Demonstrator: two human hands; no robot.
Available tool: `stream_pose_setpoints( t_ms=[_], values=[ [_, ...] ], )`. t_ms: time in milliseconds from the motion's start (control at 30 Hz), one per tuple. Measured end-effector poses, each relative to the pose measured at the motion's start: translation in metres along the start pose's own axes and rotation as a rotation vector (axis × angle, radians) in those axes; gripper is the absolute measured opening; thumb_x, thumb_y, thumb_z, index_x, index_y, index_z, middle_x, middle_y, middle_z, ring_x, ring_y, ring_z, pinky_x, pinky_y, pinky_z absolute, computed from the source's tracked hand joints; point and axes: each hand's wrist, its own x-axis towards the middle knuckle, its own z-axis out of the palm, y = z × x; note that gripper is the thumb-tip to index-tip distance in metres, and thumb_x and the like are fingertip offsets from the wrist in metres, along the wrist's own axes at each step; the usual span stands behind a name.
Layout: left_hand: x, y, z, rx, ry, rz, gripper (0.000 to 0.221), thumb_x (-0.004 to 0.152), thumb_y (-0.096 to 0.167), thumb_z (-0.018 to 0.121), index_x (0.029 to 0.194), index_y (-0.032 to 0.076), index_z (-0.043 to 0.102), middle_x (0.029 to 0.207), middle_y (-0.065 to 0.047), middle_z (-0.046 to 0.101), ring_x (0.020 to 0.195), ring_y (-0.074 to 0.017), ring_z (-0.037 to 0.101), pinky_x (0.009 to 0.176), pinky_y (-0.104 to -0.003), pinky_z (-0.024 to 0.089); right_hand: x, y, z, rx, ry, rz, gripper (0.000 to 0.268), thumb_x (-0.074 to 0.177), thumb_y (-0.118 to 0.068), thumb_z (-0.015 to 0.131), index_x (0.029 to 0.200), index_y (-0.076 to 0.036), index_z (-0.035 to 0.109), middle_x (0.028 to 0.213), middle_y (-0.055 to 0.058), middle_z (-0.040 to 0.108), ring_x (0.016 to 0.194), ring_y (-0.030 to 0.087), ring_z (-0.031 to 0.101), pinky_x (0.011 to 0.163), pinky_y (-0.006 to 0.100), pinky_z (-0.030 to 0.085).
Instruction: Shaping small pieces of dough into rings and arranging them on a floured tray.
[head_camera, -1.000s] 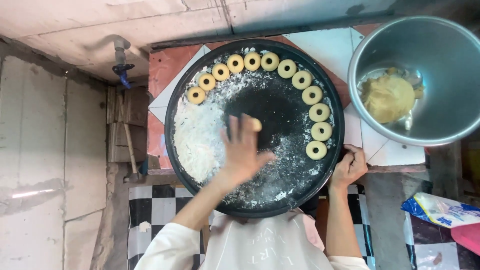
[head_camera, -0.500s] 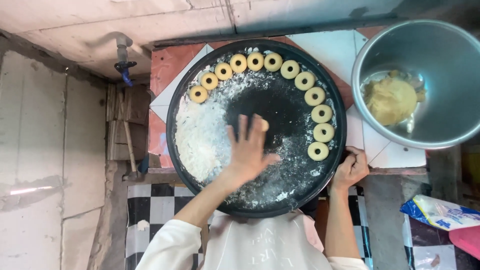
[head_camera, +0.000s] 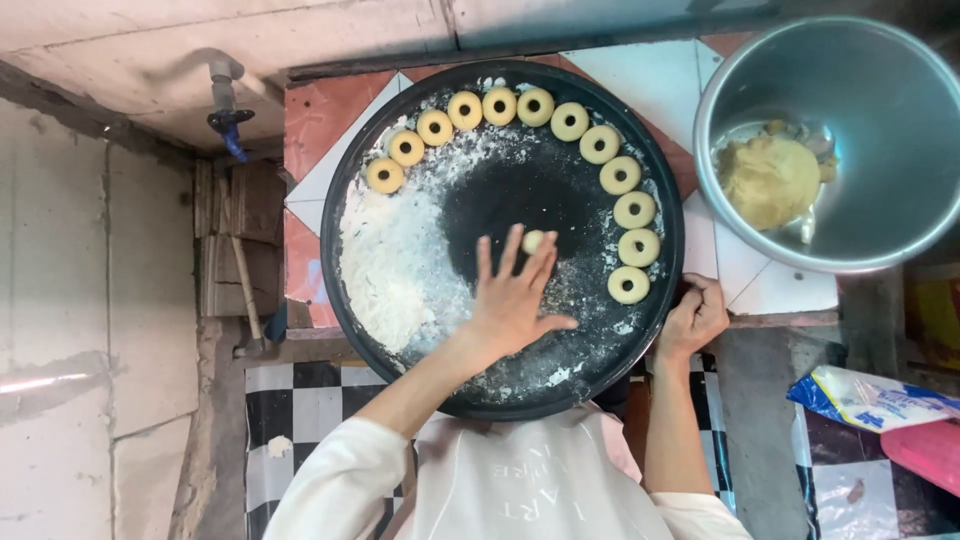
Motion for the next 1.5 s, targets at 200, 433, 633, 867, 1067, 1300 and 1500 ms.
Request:
stream_pose_setpoints(
  t_ms=[200, 433, 633, 867, 1067, 1300, 1500],
  values=[
    [0.014, -0.026, -0.004, -0.127, 0.115, -0.287, 0.111, 0.089, 0.082, 0.039, 0.158, -0.003, 0.019, 0.162, -0.029, 0.023, 0.15, -0.0548, 0.006, 0.114, -0.076, 0.0, -0.001, -0.004, -0.002, -0.031, -0.009, 0.012, 0.028, 0.095, 0.006, 0.047, 0.093, -0.004, 0.073, 0.079, 0.013, 0.068, 0.072, 0.032, 0.064, 0.075, 0.04, 0.053],
    [0.018, -0.01, 0.019, -0.102, 0.141, 0.105, 0.105, 0.089, 0.079, 0.038, 0.155, -0.002, 0.033, 0.169, -0.017, 0.012, 0.153, -0.0514, 0.001, 0.117, -0.076, 0.0, -0.001, -0.004, -0.003, -0.014, -0.018, -0.013, 0.028, 0.096, 0.007, 0.047, 0.095, -0.002, 0.073, 0.082, 0.017, 0.069, 0.077, 0.035, 0.067, 0.075, 0.041, 0.054],
    [0.011, -0.045, 0.009, -0.048, 0.232, -0.29, 0.106, 0.093, 0.08, 0.034, 0.16, -0.001, 0.019, 0.164, -0.025, 0.025, 0.152, -0.0508, 0.01, 0.117, -0.072, 0.007, -0.004, 0.005, -0.002, -0.033, -0.031, -0.044, 0.027, 0.095, 0.008, 0.047, 0.094, 0.0, 0.073, 0.082, 0.017, 0.068, 0.077, 0.037, 0.066, 0.075, 0.042, 0.053],
    [0.013, -0.002, 0.011, -0.024, 0.152, 0.044, 0.108, 0.085, 0.086, 0.023, 0.153, 0.003, 0.039, 0.166, -0.017, 0.025, 0.155, -0.0416, 0.01, 0.122, -0.065, 0.009, -0.004, 0.004, -0.005, -0.038, -0.033, -0.055, 0.027, 0.098, 0.007, 0.046, 0.095, -0.002, 0.072, 0.083, 0.015, 0.069, 0.076, 0.035, 0.066, 0.075, 0.04, 0.053],
    [0.036, -0.05, 0.005, -0.139, 0.313, -0.183, 0.097, 0.094, 0.077, 0.042, 0.159, 0.007, 0.027, 0.163, -0.024, 0.025, 0.151, -0.049, 0.016, 0.12, -0.067, 0.018, -0.004, 0.007, -0.004, -0.058, -0.02, -0.078, 0.027, 0.097, 0.008, 0.047, 0.094, -0.002, 0.072, 0.082, 0.015, 0.069, 0.076, 0.034, 0.067, 0.073, 0.041, 0.053],
    [-0.025, -0.002, -0.003, -0.143, 0.062, -0.027, 0.103, 0.089, 0.079, 0.044, 0.158, 0.005, 0.028, 0.162, -0.024, 0.028, 0.152, -0.0476, 0.014, 0.12, -0.064, 0.014, -0.002, 0.0, -0.003, -0.042, -0.027, -0.056, 0.027, 0.098, 0.007, 0.045, 0.095, -0.001, 0.071, 0.082, 0.015, 0.069, 0.075, 0.036, 0.066, 0.074, 0.04, 0.054],
    [0.072, -0.001, 0.002, 0.032, 0.175, 0.046, 0.095, 0.093, 0.08, 0.034, 0.157, 0.011, 0.038, 0.169, -0.016, 0.015, 0.156, -0.0412, 0.002, 0.123, -0.063, 0.006, -0.004, 0.006, -0.003, -0.096, -0.039, -0.07, 0.025, 0.096, 0.006, 0.048, 0.096, -0.001, 0.072, 0.087, 0.018, 0.07, 0.084, 0.04, 0.068, 0.079, 0.044, 0.053]
  ],
)
